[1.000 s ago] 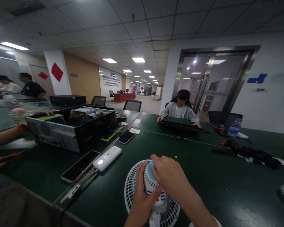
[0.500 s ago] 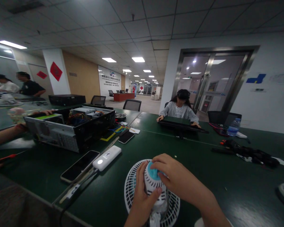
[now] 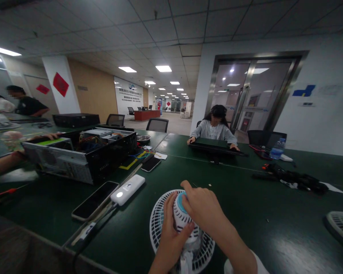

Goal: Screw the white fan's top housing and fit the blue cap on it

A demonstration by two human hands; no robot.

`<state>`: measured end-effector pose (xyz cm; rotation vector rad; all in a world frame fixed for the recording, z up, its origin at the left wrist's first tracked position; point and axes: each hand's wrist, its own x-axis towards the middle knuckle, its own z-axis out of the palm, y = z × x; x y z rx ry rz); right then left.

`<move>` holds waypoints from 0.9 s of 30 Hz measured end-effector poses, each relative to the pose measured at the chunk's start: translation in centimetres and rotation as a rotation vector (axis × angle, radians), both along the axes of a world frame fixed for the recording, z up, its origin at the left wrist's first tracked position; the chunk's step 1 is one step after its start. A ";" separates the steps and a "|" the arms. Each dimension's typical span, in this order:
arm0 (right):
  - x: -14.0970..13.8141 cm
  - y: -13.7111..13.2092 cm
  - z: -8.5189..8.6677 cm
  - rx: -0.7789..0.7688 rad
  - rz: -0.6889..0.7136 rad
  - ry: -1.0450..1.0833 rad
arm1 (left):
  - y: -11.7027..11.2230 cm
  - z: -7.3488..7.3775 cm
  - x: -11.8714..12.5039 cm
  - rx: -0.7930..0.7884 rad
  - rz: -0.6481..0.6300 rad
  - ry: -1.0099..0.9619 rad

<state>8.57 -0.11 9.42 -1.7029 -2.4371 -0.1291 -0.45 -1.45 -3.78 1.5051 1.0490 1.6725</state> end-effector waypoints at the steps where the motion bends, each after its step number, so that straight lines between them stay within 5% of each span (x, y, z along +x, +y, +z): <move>1: -0.1 0.1 -0.1 -0.005 -0.036 0.009 | 0.0 0.1 0.0 0.005 0.000 0.003; 4: 0.9 0.2 0.1 -0.015 -0.041 0.051 | 0.0 0.3 -0.1 -0.001 -0.037 0.019; 10: 4.4 -0.2 1.2 -0.068 0.397 0.140 | -0.1 0.4 -0.1 -0.027 -0.041 -0.002; 13: 4.5 0.0 1.9 -0.113 0.461 0.068 | -0.1 0.4 0.0 -0.041 -0.041 0.006; 20: 3.0 0.5 3.1 -0.052 0.431 -0.176 | -0.1 0.5 0.0 -0.019 -0.024 0.015; 27: 0.8 -0.7 0.2 0.058 0.125 -0.119 | 0.0 0.3 -0.2 0.022 -0.043 0.041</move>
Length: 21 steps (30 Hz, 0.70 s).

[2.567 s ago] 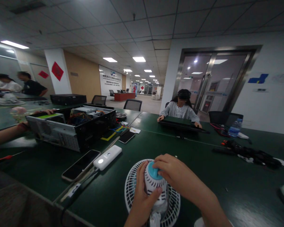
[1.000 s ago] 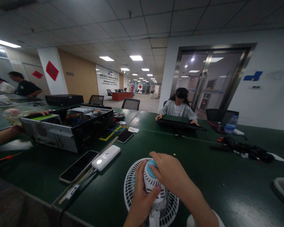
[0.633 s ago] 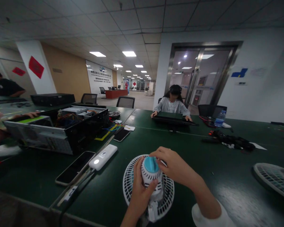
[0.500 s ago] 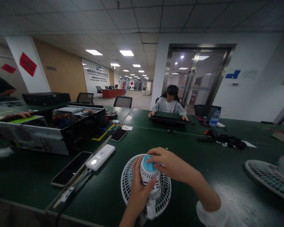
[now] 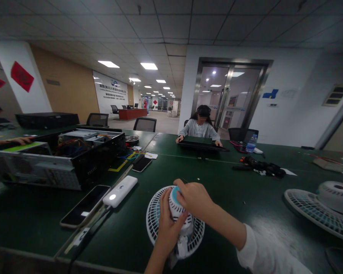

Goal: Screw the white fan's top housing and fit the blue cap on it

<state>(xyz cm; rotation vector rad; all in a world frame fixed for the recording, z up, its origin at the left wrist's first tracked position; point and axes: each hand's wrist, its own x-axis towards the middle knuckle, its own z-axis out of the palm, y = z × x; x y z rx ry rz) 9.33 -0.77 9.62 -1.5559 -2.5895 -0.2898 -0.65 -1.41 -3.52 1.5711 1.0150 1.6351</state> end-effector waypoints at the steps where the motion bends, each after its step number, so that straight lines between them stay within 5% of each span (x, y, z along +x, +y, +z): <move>1: -0.1 -0.1 -0.4 0.011 -0.030 0.023 | 0.0 0.0 -0.1 0.003 -0.008 0.015; 5: 1.2 -0.2 -0.7 0.023 0.010 0.080 | 0.1 0.1 -0.4 -0.007 -0.022 0.049; 11: 3.2 0.4 0.8 -0.033 0.307 0.047 | -0.3 0.7 -0.3 -0.052 -0.040 0.006; 21: 0.6 0.0 1.2 -0.028 0.093 -0.040 | -0.1 0.7 -0.3 -0.041 -0.036 0.020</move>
